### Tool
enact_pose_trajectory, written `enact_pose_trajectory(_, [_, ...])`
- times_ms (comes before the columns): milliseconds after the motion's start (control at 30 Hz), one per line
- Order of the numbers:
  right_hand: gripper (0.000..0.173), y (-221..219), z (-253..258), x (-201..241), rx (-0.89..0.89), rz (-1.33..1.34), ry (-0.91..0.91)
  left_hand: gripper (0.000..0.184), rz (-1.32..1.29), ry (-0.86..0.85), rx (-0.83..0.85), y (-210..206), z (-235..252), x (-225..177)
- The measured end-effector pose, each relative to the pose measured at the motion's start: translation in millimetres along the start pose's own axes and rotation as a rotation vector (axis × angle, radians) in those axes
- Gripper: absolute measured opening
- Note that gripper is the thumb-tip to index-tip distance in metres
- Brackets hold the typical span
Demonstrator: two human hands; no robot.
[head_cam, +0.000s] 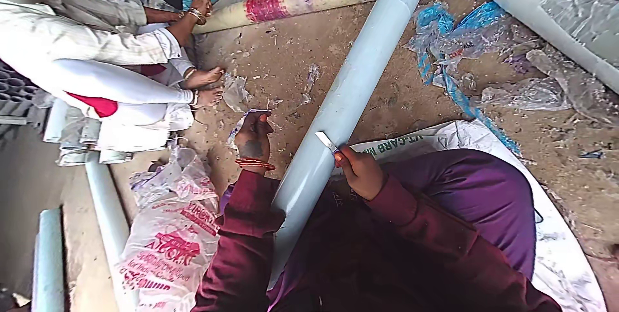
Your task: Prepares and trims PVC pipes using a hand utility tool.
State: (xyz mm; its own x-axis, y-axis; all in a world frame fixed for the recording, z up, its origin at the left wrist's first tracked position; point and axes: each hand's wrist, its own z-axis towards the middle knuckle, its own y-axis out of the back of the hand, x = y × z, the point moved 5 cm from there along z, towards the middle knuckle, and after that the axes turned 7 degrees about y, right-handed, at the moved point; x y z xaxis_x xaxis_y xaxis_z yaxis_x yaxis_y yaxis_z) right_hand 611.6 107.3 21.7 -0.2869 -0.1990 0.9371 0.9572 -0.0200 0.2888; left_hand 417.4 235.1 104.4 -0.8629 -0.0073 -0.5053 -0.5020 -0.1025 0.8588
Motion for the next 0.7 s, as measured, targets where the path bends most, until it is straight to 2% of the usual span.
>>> enact_pose_trajectory(100, [0.036, -1, 1, 0, 0.078, -0.017, -0.015, 0.031, 0.048, 0.099, 0.024, -3, 1, 2])
enact_pose_trajectory(167, [0.037, -1, 1, 0, 0.161, -0.005, -0.026, 0.031, 0.065, 0.08, 0.009, -5, 3, 6])
enact_pose_trajectory(233, [0.036, -2, 0, 1, 0.201, 0.036, -0.011, 0.036, 0.062, 0.008, 0.025, -7, 5, 6])
enact_pose_trajectory(367, [0.036, 3, 0, -2, 0.103, 0.094, -0.053, 0.028, 0.019, -0.171, -0.004, -6, 5, 4])
enact_pose_trajectory(533, [0.037, 2, 2, -1, 0.197, 0.008, -0.106, 0.017, 0.028, -0.382, -0.172, -2, -1, -5])
enact_pose_trajectory(633, [0.038, 2, 2, 1, 0.241, -0.009, -0.074, 0.031, 0.064, -0.432, -0.206, -1, -4, -13])
enact_pose_trajectory(700, [0.037, 2, 1, 0, 0.238, 0.027, -0.052, 0.046, 0.046, -0.458, -0.078, -5, -5, -15])
